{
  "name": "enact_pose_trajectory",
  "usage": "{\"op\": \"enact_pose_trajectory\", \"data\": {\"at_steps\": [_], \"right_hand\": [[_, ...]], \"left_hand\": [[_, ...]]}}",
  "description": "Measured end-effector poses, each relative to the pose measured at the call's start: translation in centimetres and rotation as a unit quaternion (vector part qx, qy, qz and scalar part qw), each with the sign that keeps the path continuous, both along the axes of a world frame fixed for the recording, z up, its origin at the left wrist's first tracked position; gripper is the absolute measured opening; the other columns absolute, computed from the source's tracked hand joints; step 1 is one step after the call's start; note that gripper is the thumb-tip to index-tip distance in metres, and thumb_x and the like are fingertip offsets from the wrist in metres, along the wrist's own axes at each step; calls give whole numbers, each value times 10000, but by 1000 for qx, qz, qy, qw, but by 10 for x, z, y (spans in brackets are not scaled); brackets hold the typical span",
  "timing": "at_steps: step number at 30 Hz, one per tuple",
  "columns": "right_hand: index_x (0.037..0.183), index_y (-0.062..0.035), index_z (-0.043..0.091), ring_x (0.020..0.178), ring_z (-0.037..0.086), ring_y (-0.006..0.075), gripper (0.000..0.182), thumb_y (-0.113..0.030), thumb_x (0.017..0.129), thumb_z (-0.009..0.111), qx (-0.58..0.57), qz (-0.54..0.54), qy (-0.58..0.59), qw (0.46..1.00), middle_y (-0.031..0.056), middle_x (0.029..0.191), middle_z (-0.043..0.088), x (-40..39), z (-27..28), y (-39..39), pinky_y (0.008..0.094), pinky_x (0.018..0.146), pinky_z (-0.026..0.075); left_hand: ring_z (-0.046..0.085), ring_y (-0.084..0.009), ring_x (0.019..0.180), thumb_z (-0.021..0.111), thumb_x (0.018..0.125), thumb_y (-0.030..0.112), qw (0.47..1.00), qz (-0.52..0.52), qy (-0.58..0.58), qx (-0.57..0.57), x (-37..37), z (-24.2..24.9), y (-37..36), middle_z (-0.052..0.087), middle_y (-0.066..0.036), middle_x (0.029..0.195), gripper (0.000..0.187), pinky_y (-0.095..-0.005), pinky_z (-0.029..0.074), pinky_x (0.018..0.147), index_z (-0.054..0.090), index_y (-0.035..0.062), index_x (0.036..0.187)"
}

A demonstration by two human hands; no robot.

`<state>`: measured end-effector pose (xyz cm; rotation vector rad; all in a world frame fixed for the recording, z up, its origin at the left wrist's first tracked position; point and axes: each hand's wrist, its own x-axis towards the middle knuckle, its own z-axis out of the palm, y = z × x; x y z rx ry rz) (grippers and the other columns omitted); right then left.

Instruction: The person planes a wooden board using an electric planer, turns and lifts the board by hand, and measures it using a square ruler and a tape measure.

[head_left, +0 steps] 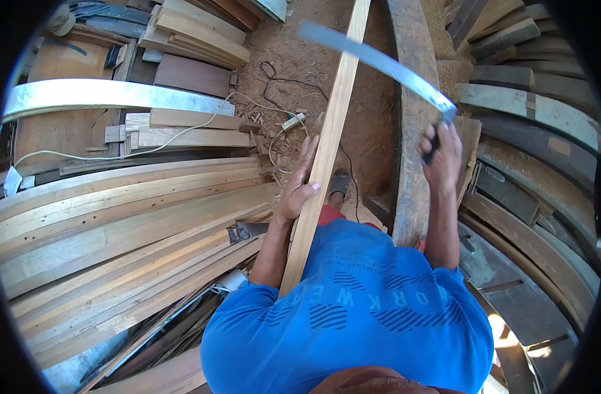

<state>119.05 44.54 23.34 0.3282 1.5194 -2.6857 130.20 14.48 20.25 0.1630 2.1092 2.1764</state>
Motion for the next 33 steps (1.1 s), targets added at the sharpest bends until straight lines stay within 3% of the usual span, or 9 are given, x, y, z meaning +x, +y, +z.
{"op": "enact_pose_trajectory", "data": {"at_steps": [1,5,13,24,33], "right_hand": [[1118,-61,506,527,404,77,192,-247,1068,505,-6,-5,-34,999,-27,701,442,19,9,12,244,474,358],[1117,-68,529,479,381,61,194,-255,1075,495,-35,28,-94,995,-49,667,395,80,6,59,223,439,325],[1105,-85,541,473,387,59,184,-261,1076,497,-5,31,-120,992,-43,657,403,130,-12,65,230,444,347],[1078,-57,548,477,385,58,182,-227,1083,483,60,5,-125,990,-40,643,406,133,-25,44,226,449,354],[1064,-39,556,501,408,63,231,-267,1072,519,71,6,-156,985,-28,667,433,131,-42,46,226,459,360]], "left_hand": [[33,-305,1575,557,782,387,1000,-1,2,-1,-1,0,-1,195,-191,1674,950,-436,21,1250,242,14,1596],[43,-304,1576,549,775,303,1000,5,15,-15,-4,0,-4,237,-156,1671,894,-440,21,1251,291,43,1591],[99,-292,1571,551,769,258,998,-6,34,-43,-4,-9,-13,259,-146,1665,875,-430,37,1253,314,64,1588],[132,-284,1564,561,740,206,999,-10,32,-28,-8,-12,-20,315,-92,1647,868,-428,50,1262,351,68,1571],[117,-315,1564,582,730,196,1000,-3,1,-4,-8,-12,-17,349,-109,1626,870,-450,51,1259,363,61,1561]]}}
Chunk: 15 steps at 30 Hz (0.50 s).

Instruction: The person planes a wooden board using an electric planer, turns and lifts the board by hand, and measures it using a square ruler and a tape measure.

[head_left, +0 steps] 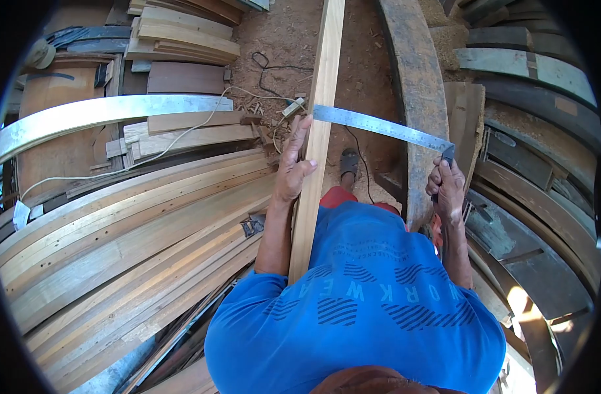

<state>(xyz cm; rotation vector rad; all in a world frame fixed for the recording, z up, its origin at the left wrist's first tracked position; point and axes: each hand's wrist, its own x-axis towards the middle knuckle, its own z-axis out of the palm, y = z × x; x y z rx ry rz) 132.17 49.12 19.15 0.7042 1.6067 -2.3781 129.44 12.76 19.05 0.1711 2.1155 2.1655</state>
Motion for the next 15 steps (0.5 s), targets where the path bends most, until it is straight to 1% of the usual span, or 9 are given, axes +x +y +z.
{"op": "enact_pose_trajectory", "data": {"at_steps": [3,6,9,11,15], "right_hand": [[1064,-38,557,505,406,64,236,-273,1067,528,15,-1,-8,1000,-29,665,432,1,-5,1,226,464,361],[1062,-36,558,513,402,65,244,-279,1065,532,32,0,-18,999,-30,667,434,6,-13,10,230,469,361],[1065,-33,561,517,400,65,259,-291,1064,533,22,-2,-32,999,-31,664,436,11,-21,11,232,473,361],[1066,-31,565,515,398,65,268,-296,1064,532,27,-3,-34,999,-32,662,436,11,-29,9,233,473,360],[1064,-29,571,515,402,64,279,-306,1061,539,48,0,-25,999,-28,660,445,8,-30,6,233,473,359]], "left_hand": [[115,-338,1562,588,733,203,999,0,27,-41,-1,-5,1,341,-157,1624,848,-474,59,1249,397,84,1551],[116,-350,1560,597,731,215,980,-1,32,-197,0,-11,2,337,-200,1617,826,-496,65,1240,437,116,1536],[123,-355,1558,608,725,211,982,2,35,-188,0,-1,9,337,-221,1612,811,-505,71,1236,467,135,1520],[124,-356,1558,611,720,209,988,4,28,-155,1,-11,6,341,-217,1611,814,-500,78,1238,469,130,1517],[127,-357,1559,605,714,206,993,-2,13,-117,-2,-7,4,349,-204,1609,812,-490,99,1241,476,126,1511]]}}
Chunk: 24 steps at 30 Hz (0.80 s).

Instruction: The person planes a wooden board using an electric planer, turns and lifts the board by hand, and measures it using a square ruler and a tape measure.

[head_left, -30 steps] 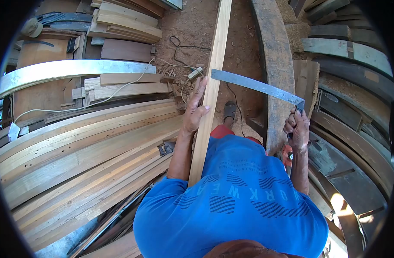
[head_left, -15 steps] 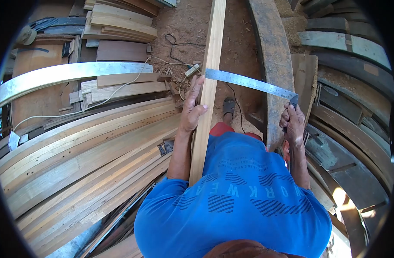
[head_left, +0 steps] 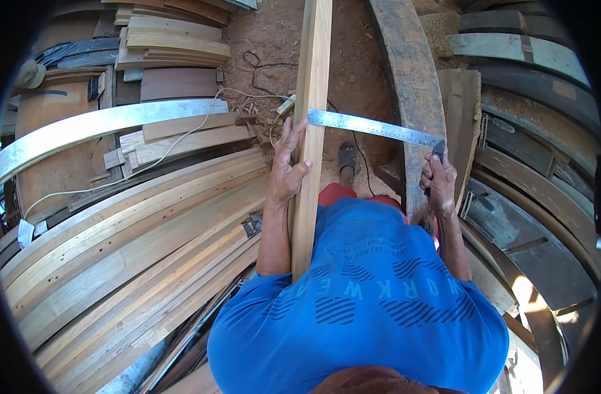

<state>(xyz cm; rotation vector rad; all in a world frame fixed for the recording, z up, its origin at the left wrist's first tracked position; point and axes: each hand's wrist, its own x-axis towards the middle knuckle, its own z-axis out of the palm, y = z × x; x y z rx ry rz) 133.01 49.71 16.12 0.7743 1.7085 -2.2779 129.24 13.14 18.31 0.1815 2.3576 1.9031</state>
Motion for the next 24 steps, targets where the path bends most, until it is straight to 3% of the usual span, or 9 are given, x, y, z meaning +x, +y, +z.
{"op": "enact_pose_trajectory", "data": {"at_steps": [9,15,18,24], "right_hand": [[1052,-34,579,512,415,60,281,-313,1060,542,17,6,-6,1000,-24,662,462,-2,-12,-4,222,465,357],[1045,-37,574,513,411,70,263,-296,1066,533,30,8,-13,999,-30,658,449,-2,-9,-10,230,480,363],[1040,-42,582,516,434,67,269,-306,1061,535,28,6,-4,1000,-21,671,468,-1,-15,-9,227,471,371],[1036,-41,581,514,438,65,258,-291,1065,527,53,0,-2,999,-20,667,468,0,-14,-10,225,469,376]], "left_hand": [[131,-349,1560,618,684,209,999,20,-28,39,-1,-2,0,305,-289,1600,837,-484,105,1242,482,108,1503],[135,-344,1560,628,690,229,997,24,-27,68,-2,-3,3,256,-274,1625,866,-484,125,1240,444,63,1520],[134,-341,1560,627,703,241,988,46,-44,139,-2,10,14,240,-271,1631,878,-482,136,1237,417,46,1533],[147,-339,1557,621,713,248,998,18,-24,50,0,0,0,228,-270,1638,854,-486,140,1234,442,74,1530]]}}
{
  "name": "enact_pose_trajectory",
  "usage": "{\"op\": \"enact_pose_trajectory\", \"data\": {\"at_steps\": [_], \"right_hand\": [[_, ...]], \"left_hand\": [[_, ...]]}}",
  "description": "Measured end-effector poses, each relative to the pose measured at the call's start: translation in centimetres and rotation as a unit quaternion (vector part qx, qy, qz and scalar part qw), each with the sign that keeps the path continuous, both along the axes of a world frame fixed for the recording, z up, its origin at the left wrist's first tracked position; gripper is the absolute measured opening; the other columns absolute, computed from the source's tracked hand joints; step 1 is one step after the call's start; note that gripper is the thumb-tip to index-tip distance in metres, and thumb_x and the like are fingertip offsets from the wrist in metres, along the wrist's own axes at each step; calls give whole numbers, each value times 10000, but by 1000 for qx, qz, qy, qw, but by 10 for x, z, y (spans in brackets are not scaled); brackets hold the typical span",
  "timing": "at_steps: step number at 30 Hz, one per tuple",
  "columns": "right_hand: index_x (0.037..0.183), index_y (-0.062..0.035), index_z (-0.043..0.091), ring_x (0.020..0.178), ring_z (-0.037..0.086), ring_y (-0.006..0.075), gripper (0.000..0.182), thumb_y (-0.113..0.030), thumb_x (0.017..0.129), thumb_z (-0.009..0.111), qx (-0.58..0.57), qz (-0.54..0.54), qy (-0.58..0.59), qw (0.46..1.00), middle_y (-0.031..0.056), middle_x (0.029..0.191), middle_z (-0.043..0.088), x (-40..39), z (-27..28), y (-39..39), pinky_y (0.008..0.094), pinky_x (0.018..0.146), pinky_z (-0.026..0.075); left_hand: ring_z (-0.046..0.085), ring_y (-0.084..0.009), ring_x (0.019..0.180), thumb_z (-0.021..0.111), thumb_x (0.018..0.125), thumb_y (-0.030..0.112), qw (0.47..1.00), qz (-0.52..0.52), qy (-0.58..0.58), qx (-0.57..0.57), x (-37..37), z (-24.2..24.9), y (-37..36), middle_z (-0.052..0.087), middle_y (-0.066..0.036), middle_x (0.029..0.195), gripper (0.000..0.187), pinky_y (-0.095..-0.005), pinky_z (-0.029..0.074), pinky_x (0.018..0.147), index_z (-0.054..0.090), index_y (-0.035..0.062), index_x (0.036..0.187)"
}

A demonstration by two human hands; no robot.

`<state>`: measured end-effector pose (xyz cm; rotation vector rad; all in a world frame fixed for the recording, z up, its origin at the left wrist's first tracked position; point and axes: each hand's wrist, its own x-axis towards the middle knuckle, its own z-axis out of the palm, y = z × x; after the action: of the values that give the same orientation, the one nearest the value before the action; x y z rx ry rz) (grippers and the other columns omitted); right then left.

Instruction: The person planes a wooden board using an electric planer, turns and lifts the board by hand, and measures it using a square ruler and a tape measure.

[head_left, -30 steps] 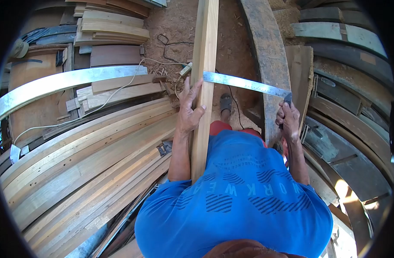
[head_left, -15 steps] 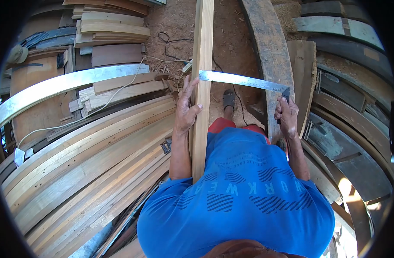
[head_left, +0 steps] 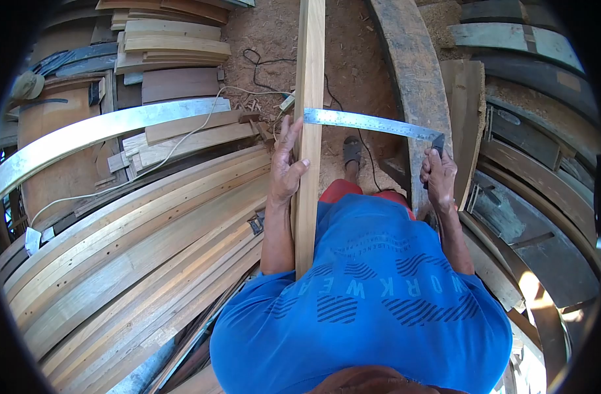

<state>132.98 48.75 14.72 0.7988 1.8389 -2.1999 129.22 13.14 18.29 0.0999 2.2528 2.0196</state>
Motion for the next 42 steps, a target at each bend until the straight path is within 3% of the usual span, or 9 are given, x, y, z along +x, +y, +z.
{"op": "enact_pose_trajectory", "data": {"at_steps": [9,18,27,35,40,42], "right_hand": [[1033,-43,583,508,452,67,256,-290,1064,524,9,4,-11,1000,-22,668,475,0,4,-2,228,463,381],[1030,-51,589,516,457,67,274,-316,1061,529,8,4,-12,1000,-23,678,481,4,-5,-4,229,467,380],[1037,-44,592,518,459,65,268,-301,1067,520,-9,0,2,1000,-20,681,479,4,-6,-5,226,470,382],[1031,-45,588,515,454,66,266,-300,1065,520,4,1,-23,1000,-18,674,475,1,1,-4,235,459,376],[1011,-64,577,501,421,84,209,-261,1060,527,-136,-179,79,971,-28,659,465,-31,24,13,259,483,394],[1017,-68,572,515,425,81,187,-246,1057,534,-96,-221,145,960,-33,652,451,-47,19,27,256,491,394]], "left_hand": [[125,-331,1563,608,715,203,1000,-5,-3,6,-1,0,-2,225,-277,1637,828,-483,121,1239,461,85,1521],[127,-322,1564,605,713,226,1000,0,-8,2,-1,1,-2,371,-157,1609,818,-481,82,1245,477,71,1506],[151,-327,1558,612,699,270,1000,4,-4,-7,-2,-3,-2,308,-253,1615,840,-475,93,1240,479,75,1505],[135,-344,1560,607,707,286,1000,-2,0,-21,-1,-5,-4,277,-277,1618,843,-480,116,1242,468,55,1507],[140,-358,1556,598,728,273,999,-13,25,-40,-2,-14,-9,268,-276,1620,843,-479,123,1241,430,46,1522],[145,-364,1553,599,754,275,999,-7,22,-36,-4,-9,-6,263,-277,1620,853,-482,118,1240,382,45,1545]]}}
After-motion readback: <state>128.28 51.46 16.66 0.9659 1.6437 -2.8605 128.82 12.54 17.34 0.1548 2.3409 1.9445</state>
